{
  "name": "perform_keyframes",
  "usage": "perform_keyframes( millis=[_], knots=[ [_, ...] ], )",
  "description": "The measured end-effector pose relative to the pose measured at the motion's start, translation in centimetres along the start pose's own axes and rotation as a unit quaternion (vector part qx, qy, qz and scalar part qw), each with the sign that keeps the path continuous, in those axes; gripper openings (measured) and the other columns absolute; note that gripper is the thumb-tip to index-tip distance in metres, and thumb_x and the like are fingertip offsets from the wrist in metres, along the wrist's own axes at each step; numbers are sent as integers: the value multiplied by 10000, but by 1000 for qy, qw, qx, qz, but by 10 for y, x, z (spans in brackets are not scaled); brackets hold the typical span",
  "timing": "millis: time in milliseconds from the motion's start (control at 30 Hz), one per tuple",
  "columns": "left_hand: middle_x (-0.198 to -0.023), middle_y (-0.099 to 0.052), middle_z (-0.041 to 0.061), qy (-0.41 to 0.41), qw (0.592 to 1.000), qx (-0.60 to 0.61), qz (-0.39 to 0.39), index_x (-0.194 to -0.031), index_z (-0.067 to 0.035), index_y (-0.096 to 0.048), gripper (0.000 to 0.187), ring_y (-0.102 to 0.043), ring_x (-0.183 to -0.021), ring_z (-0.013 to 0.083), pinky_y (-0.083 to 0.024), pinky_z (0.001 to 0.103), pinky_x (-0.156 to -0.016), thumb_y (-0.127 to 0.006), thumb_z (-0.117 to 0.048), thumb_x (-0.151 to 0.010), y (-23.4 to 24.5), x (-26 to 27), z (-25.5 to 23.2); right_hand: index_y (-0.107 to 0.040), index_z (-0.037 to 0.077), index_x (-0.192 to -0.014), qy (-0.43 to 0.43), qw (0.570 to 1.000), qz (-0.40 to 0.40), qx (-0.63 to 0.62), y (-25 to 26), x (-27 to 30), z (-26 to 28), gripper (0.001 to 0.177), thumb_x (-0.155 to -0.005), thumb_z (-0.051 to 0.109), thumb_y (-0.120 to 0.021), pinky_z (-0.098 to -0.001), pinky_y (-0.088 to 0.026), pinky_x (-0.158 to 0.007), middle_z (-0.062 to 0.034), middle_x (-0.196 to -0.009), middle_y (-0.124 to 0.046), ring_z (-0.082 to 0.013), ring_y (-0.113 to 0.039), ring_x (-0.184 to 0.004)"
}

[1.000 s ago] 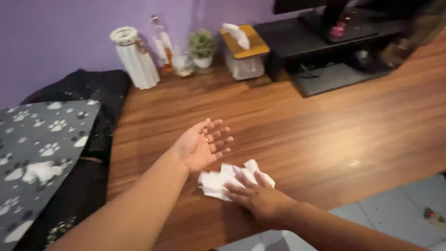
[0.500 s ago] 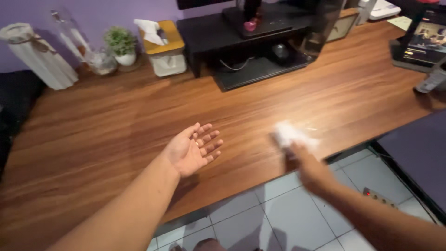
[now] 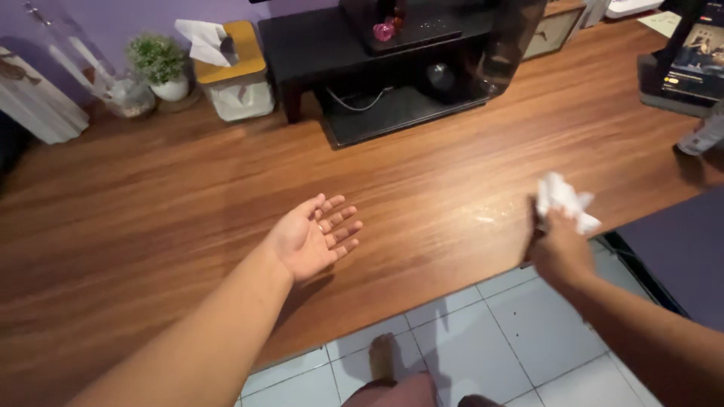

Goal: The person tidies a desk by rearranging books in a row, placing small items like scissors and a notebook into holders, and then wipes the wooden surface with a cloth after spraying it.

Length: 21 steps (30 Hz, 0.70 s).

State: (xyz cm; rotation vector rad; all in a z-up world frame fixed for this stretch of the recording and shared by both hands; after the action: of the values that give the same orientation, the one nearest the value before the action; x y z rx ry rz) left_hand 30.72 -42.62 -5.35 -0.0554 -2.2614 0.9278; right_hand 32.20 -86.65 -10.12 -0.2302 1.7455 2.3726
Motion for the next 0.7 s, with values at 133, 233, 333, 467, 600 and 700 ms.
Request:
perform_keyframes(
  millis=[133,233,333,467,600,700],
  knots=[
    [-1272,-670,62,-1,1000,4,-5,-1289,-175,-589,375,-647,-1135,284,-493,487,-1011,-460,-416,-1032,-9,-28,-17,-607,60,-1326,58,970,149,-185,-48,-7,100,413,-958,181,-464,-450,-385,-1042,-231,-1357,-582,-384,-481,-1291],
    [-1261,-664,78,-9,1000,5,9,-1284,-177,-595,377,-652,-1120,306,-488,497,-998,-462,-417,-1026,-18,-54,-45,-599,130,-1434,316,928,142,-137,-62,-5,177,445,-1042,156,-390,-418,-307,-1153,-190,-1488,-554,-359,-421,-1433],
    [-1257,-670,71,-19,1000,1,8,-1258,-182,-600,359,-656,-1117,306,-492,502,-988,-471,-423,-1025,-29,-76,-74,-605,150,-1462,466,872,96,-113,-54,-36,181,469,-1021,127,-447,-444,-266,-1133,-144,-1547,-560,-343,-416,-1453],
    [-1251,-683,59,-27,999,-31,24,-1229,-184,-615,345,-661,-1129,298,-502,498,-976,-479,-425,-1023,-44,-103,-113,-640,49,-1330,-67,881,274,-380,-88,-85,113,536,-1002,431,-457,-396,-401,-1113,-166,-1370,-650,-280,-566,-1281],
    [-1265,-672,60,-28,999,-23,23,-1236,-185,-616,351,-656,-1129,297,-501,503,-988,-483,-429,-1021,-60,-127,-137,-600,11,-1357,-48,994,19,-95,-80,-134,-66,531,-1151,344,-242,-496,-433,-1034,-264,-1284,-632,-399,-586,-1126],
    [-1272,-661,70,-30,999,-21,30,-1243,-178,-610,355,-650,-1128,305,-500,511,-993,-488,-428,-1022,-71,-144,-142,-580,-4,-1310,-270,957,40,-100,-78,-158,-119,414,-1007,259,-477,-555,-467,-959,-295,-1246,-615,-457,-573,-1136]
  ],
)
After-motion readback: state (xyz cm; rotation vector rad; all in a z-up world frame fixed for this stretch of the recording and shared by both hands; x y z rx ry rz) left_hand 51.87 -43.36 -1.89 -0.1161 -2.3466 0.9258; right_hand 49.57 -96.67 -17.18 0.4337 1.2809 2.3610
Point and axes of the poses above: each hand's wrist, its own x-axis away from the middle knuckle, its own y-axis out of the back of the hand, z = x × y, the point moved 2 cm from there along -x, towards the middle knuckle
